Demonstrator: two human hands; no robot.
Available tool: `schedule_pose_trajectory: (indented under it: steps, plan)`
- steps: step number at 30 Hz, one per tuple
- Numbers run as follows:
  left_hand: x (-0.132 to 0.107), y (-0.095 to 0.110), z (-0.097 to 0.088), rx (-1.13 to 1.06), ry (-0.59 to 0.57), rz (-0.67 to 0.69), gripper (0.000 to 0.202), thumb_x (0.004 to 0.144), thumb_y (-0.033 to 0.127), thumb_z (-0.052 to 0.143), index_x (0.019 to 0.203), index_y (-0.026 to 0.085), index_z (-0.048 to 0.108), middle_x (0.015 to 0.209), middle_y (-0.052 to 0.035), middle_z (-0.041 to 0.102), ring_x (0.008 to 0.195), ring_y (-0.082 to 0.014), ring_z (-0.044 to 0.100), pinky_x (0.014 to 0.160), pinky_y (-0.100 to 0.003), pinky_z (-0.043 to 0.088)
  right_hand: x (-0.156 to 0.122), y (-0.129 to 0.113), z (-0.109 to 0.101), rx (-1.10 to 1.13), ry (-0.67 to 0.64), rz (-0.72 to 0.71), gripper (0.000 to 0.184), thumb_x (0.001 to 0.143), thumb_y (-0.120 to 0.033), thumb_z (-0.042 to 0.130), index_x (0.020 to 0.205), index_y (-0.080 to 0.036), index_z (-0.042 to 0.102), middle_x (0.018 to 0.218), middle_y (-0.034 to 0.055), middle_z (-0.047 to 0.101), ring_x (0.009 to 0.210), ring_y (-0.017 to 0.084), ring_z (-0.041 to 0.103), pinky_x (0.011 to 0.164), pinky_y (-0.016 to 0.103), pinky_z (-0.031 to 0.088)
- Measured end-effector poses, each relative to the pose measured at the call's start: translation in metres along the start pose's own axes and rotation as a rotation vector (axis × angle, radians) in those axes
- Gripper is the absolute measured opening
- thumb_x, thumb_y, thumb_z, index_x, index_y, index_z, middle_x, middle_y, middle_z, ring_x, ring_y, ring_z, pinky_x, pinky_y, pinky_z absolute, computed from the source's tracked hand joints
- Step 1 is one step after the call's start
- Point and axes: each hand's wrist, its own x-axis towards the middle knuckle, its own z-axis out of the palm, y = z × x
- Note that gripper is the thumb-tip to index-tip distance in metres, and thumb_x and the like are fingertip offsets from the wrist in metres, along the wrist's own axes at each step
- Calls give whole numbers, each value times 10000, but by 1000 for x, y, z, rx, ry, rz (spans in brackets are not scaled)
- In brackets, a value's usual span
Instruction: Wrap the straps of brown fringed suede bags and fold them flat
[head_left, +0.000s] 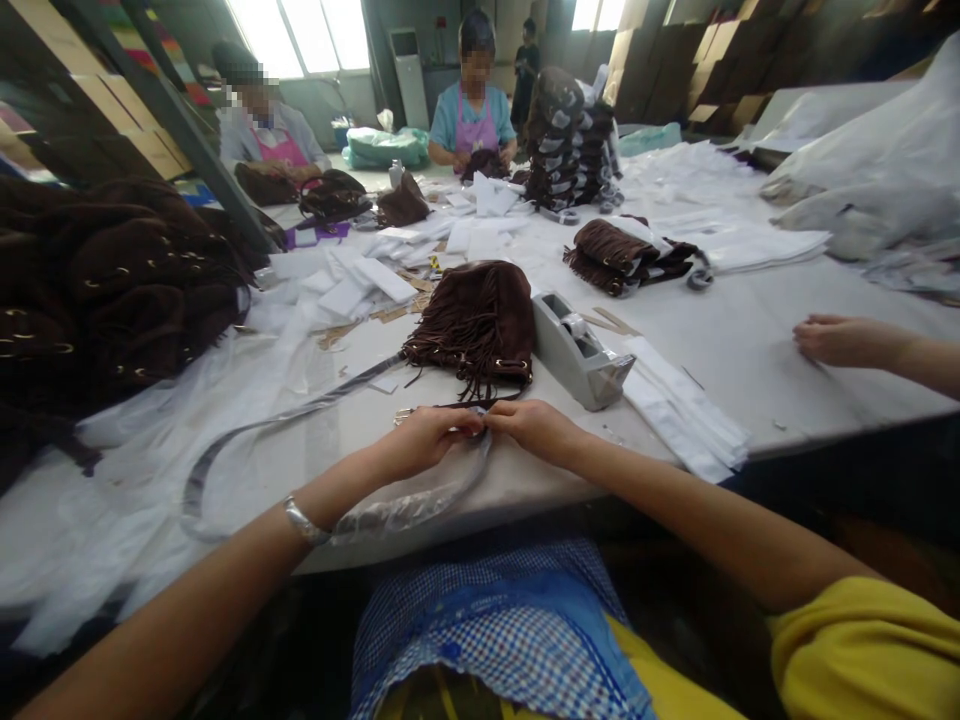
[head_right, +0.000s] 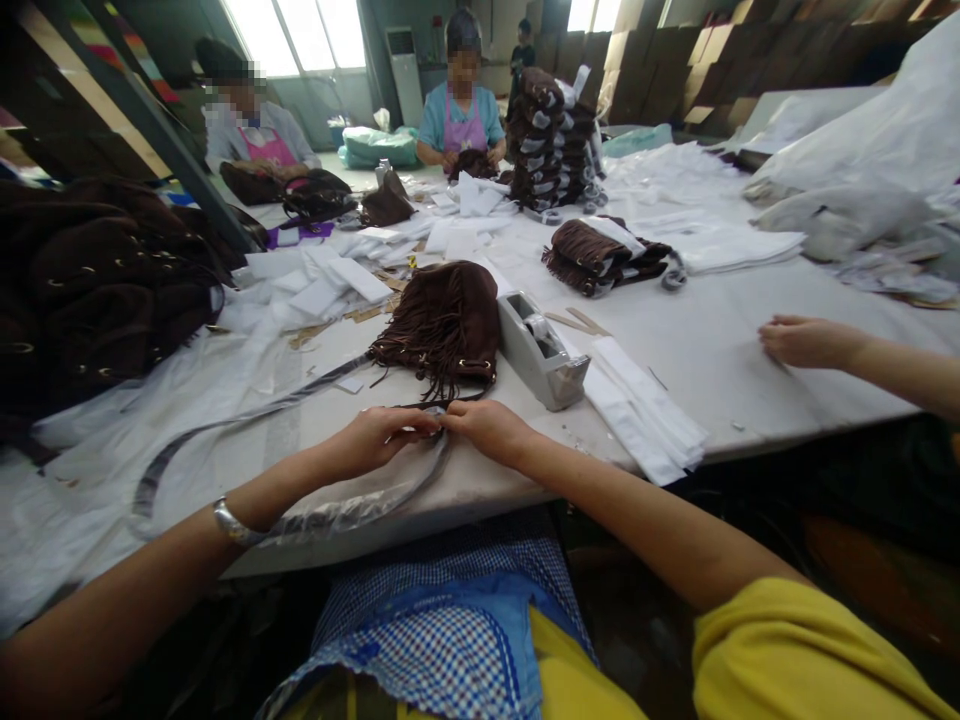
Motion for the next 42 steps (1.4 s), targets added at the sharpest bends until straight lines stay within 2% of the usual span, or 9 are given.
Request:
schedule_pose_trajectory:
  steps: [3, 6, 11, 15, 23, 28, 33, 36, 42]
  plan:
    - [0, -14, -10, 251, -44, 198, 330, 911, 89, 496, 1143, 244, 673, 1182, -53, 697, 1117, -178, 617, 934, -317, 524, 1, 0, 1, 59, 28, -8, 231, 926, -139, 550, 1080, -225, 699, 968, 32, 697, 798, 145, 630, 735, 219, 456]
    - [9, -26, -16, 295, -140, 340, 334, 931, 113, 494, 1158, 270, 682, 1166, -38, 707, 1174, -172, 585, 982, -316, 505, 1, 0, 1, -1, 1, -31, 262, 923, -107, 527, 1088, -221, 697, 992, 39, 694, 795, 145, 634, 724, 223, 455]
    - [12, -40, -19, 239, -250, 409, 483, 918, 18, 405, 1260, 271, 632, 1254, -41, 668, 1258, -153, 535, 1031, -293, 474, -1, 2, 2, -67, 3, -49, 289, 913, -94, 531, 1109, -223, 699, 1007, 46, 689, 822, 160, 637, 725, 232, 445]
    - [3, -45, -17, 317, -222, 421, 435, 936, 45, 417, 1248, 257, 632, 1249, -46, 656, 1267, -164, 516, 1011, -286, 475, -2, 1, 4, -110, -9, -56, 266, 909, -102, 543, 1081, -218, 709, 1046, 55, 687, 851, 170, 636, 745, 244, 454]
    - [1, -24, -7, 483, -148, 357, 280, 947, 171, 509, 1169, 257, 657, 1030, -35, 700, 958, -176, 599, 826, -278, 513, -7, 7, 9, 21, 4, -53, 279, 937, -151, 537, 1157, -216, 696, 1088, 72, 691, 957, 193, 643, 844, 288, 493]
    - [-11, -21, 0, 301, 8, 160, 194, 938, 332, 547, 970, 249, 720, 1025, -34, 670, 950, -165, 602, 806, -269, 510, -11, 15, 10, 128, 68, -77, 289, 948, -173, 537, 1184, -232, 695, 1104, 82, 681, 978, 185, 653, 866, 284, 511]
    - [-12, -13, 14, 187, 217, -102, 123, 838, 238, 630, 756, 200, 713, 989, -48, 654, 923, -185, 607, 829, -313, 515, -14, 12, 11, 97, 103, -118, 296, 979, -237, 500, 1224, -233, 667, 1181, 105, 645, 1014, 186, 639, 863, 298, 529]
    - [-5, -5, 22, 187, 233, -238, 141, 816, 227, 636, 691, 181, 684, 961, -58, 650, 880, -192, 615, 796, -322, 526, -14, 8, 14, 109, 115, -87, 313, 984, -255, 495, 1262, -237, 638, 1182, 95, 647, 1036, 187, 628, 883, 310, 524]
    - [5, 6, 28, 235, 212, -225, 156, 836, 203, 600, 712, 176, 691, 894, -64, 664, 866, -207, 619, 791, -328, 527, -2, -1, 18, 24, 73, -19, 283, 987, -248, 488, 1196, -218, 676, 969, 69, 681, 875, 182, 620, 773, 276, 502]
